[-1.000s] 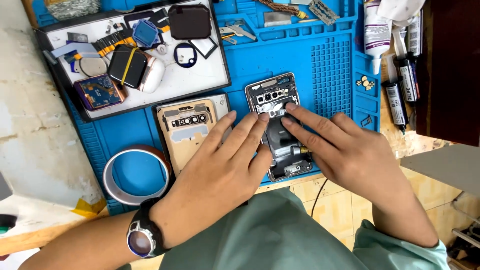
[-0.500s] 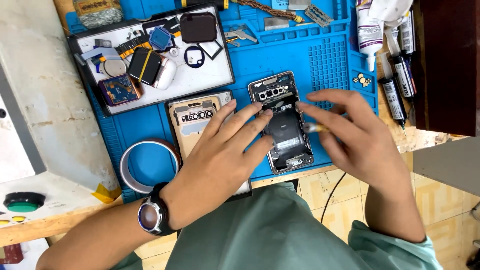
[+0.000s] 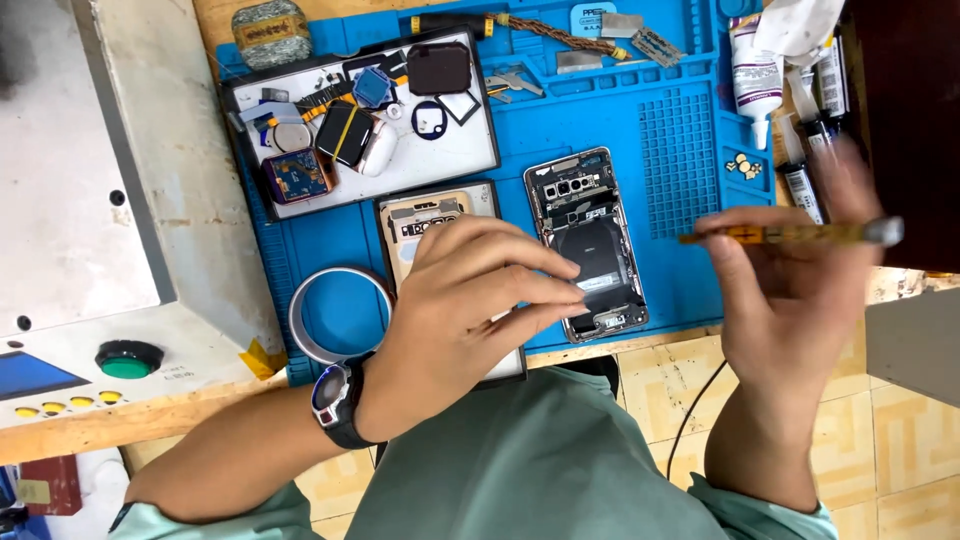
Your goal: Repairing a smartphone by disassembling components and applying adhesive
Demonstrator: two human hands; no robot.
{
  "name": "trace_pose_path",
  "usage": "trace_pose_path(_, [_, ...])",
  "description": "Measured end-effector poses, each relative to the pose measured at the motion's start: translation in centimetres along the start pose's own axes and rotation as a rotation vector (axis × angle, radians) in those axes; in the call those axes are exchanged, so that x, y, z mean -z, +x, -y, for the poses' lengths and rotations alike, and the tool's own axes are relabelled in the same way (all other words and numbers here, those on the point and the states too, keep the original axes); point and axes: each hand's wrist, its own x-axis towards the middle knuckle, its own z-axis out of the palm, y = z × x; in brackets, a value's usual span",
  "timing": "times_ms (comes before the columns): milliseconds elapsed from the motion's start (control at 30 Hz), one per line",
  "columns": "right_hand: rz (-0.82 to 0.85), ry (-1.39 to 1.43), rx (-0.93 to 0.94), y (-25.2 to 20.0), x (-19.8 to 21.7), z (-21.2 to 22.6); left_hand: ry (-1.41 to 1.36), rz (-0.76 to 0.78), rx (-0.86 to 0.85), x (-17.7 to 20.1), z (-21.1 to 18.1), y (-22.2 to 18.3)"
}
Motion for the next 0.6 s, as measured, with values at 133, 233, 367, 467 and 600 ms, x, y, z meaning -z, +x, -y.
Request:
trace_pose_path(133, [-0.128, 0.267, 0.091, -2.5, -0.3, -1.2, -0.005, 0.002, 0.020, -0.2, 0.0, -0.1])
trace_pose_path(233, [-0.077, 0.284, 0.081, -2.9, -1.8, 0.7, 0.030, 0.007, 0.007, -0.2, -0.1, 0.0])
trace_pose_path(367, [0.000, 0.292, 0.139, -2.9, -2.9, 1.5, 0.066, -0.004, -0.020, -0.1, 0.0, 0.0])
trace_pose_path(467, [0.020, 0.280, 0.195, -2.6, -3.4, 1.7, 0.083, -0.001, -0.023, -0.3, 0.2, -0.2])
trace_pose_path(600, [0.018, 0.213, 0.273, -2.3, -3.7, 2.0, 0.102, 0.005, -0.006, -0.3, 0.2, -0.2])
